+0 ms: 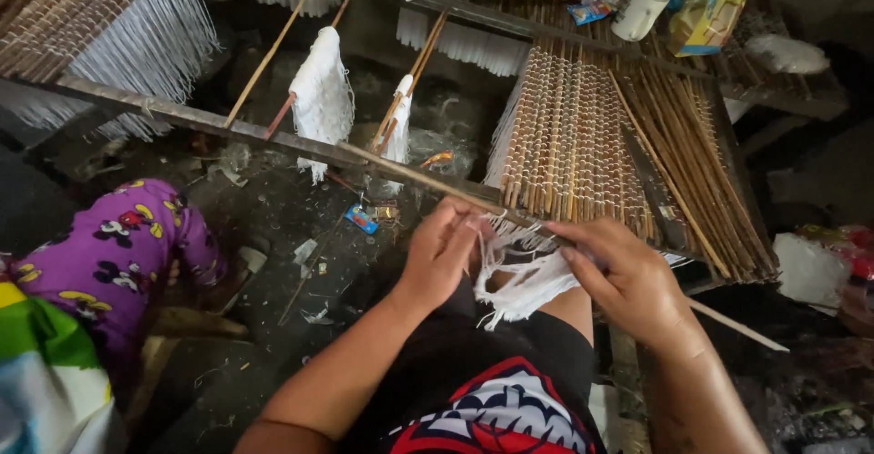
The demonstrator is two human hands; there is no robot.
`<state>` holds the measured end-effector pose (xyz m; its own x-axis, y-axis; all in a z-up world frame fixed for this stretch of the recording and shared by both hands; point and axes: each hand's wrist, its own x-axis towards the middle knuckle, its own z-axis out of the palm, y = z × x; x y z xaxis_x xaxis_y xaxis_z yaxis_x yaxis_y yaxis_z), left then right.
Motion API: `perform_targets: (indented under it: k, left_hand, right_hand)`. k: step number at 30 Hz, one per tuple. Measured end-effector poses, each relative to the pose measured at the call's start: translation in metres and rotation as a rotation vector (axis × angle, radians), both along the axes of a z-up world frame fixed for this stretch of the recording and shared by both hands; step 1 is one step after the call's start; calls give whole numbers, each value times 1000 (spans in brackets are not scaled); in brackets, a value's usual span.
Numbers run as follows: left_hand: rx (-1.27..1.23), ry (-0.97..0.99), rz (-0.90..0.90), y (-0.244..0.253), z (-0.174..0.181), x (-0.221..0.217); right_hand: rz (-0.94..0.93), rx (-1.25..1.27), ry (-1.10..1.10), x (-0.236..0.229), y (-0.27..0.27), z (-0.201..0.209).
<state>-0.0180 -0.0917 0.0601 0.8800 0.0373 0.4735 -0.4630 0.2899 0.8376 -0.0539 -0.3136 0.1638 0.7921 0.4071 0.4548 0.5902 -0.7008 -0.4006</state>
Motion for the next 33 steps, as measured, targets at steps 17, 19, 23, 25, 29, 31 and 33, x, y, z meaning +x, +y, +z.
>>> perform_targets:
  k: [17,19,23,25,29,31,33]
  left_hand:
    - [-88,271,-491,4,-10,13]
    - [-215,316,-583,-3,-20,21]
    - [-585,183,-1029,-21,-31,34]
    - [-739,98,-1131,-29,-26,34]
    - [-1022,242,-1044,-34,-6,23]
    - [-1072,330,-977,-25,9,16]
    - [-1145,391,-801,-13,21,12]
  right_hand:
    - [-110,-140,246,-10,-1,14]
    - [-179,-109,306,-8,-2,12]
    - [-192,-100,277,-4,-7,-1]
    - [-115,-73,192,-3,-4,-1]
    - [79,41,131,-5,6,1]
    - [53,77,175,-6,10,-2]
    - [70,124,140,-5,11,-6]
